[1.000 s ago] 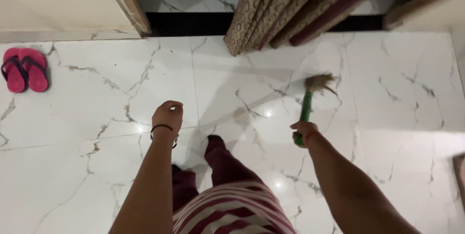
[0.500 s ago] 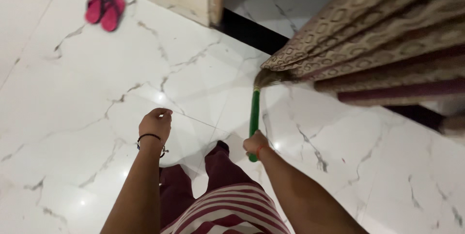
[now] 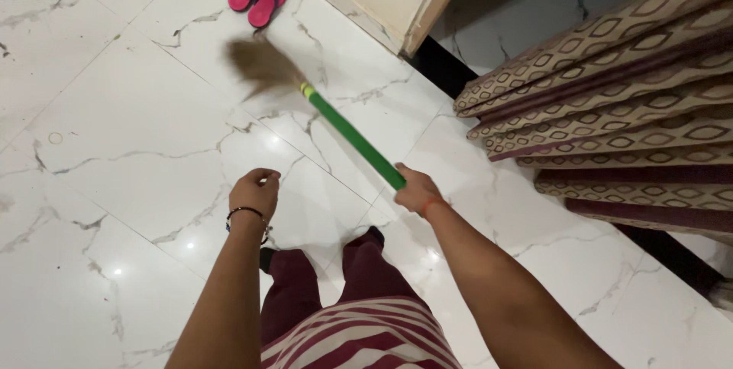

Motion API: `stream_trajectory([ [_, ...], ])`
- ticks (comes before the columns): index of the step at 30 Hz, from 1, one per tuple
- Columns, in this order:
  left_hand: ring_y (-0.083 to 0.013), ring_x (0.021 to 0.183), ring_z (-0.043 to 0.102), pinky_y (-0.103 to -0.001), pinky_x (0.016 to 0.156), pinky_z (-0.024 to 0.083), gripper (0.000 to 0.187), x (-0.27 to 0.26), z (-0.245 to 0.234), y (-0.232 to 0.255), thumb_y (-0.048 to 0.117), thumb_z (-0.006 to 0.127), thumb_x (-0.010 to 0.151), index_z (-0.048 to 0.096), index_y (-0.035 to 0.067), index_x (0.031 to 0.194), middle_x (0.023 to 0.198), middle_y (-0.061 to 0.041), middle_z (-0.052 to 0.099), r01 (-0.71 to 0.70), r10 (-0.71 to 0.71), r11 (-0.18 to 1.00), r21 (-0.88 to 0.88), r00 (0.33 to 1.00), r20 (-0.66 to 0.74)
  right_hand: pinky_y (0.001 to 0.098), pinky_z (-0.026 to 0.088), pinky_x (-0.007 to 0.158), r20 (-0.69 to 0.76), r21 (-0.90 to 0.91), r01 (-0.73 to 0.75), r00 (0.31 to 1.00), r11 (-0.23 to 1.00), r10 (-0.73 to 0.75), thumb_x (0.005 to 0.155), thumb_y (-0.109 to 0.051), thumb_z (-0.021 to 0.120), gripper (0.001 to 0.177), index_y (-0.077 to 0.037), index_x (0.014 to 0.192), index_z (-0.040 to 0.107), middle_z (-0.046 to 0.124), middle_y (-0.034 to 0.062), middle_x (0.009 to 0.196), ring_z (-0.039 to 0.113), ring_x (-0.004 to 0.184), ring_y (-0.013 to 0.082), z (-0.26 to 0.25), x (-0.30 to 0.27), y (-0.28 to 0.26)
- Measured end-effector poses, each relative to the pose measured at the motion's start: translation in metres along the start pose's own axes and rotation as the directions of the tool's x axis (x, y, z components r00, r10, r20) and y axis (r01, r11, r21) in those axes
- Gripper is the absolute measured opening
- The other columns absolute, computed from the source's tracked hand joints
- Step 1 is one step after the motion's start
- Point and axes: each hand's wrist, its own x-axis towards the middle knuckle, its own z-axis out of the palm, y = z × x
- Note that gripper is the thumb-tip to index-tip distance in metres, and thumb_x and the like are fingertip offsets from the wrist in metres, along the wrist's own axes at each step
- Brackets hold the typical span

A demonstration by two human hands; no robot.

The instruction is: The person sweeps the tiled floor using a broom, folds a burlap sack by hand, and picks up a pair of flip-flops.

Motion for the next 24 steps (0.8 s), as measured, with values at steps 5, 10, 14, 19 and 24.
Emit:
stream_trajectory([
  [5,-0.0229,0.078,0.065,-0.035,0.075,0.05,0.025,0.017,-0.027,-0.027,0.028,0.054,0.084,0.071,0.017,0.1,0.089,-0.008,0.07,-0.057,0.057,0.998,-0.009,0.998,-0.028,0.0332,0.047,0.048,-0.011,0.131,-0.311,0.949,0.941,0.316,0.073,0.002,0.058,0.065,-0.025,0.13,0.041,0.059,0.0078,0.078,0.055,0.054,0.0212,0.026,-0.027,0.004],
  [10,-0.023,0.08,0.065,-0.035,0.076,0.05,0.026,0.03,-0.053,-0.059,0.029,0.053,0.084,0.07,0.017,0.1,0.091,-0.007,0.07,-0.003,0.003,0.999,-0.04,1.0,-0.012,0.0349,0.043,0.039,-0.004,0.387,-0.292,0.948,0.874,0.318,0.074,0.005,0.06,0.018,0.007,0.092,0.055,0.057,0.0137,0.066,0.054,0.048,0.0205,0.082,0.006,0.017],
  [14,-0.0229,0.08,0.064,-0.035,0.077,0.05,0.026,0.033,-0.079,-0.084,0.028,0.053,0.085,0.071,0.016,0.099,0.091,-0.008,0.07,-0.013,0.01,0.997,-0.07,0.999,-0.044,0.0309,0.046,0.041,0.206,0.418,-0.499,0.866,0.759,0.455,0.071,0.004,0.06,0.006,0.002,0.074,0.055,0.054,0.0099,0.06,0.053,0.048,0.0179,0.127,0.039,-0.011],
  [19,-0.0222,0.079,0.065,-0.035,0.076,0.05,0.026,0.034,-0.104,-0.112,0.028,0.054,0.084,0.069,0.015,0.101,0.091,-0.007,0.07,0.059,-0.068,0.993,-0.101,0.994,-0.087,0.0363,0.043,0.04,0.299,-0.014,-0.265,0.919,0.964,0.257,0.064,0.008,0.057,0.005,0.008,0.068,0.058,0.056,0.0147,0.057,0.056,0.047,0.024,0.171,0.031,-0.075],
  [24,-0.0237,0.077,0.066,-0.036,0.074,0.051,0.027,0.032,-0.121,-0.123,0.03,0.054,0.086,0.068,0.012,0.101,0.09,-0.007,0.069,0.057,-0.068,0.995,-0.086,0.989,-0.132,0.0357,0.048,0.046,0.167,-0.301,0.038,0.986,0.953,0.014,0.064,-0.002,0.063,0.029,0.002,0.092,0.06,0.061,0.0141,0.071,0.059,0.054,0.0218,0.13,0.02,-0.146],
])
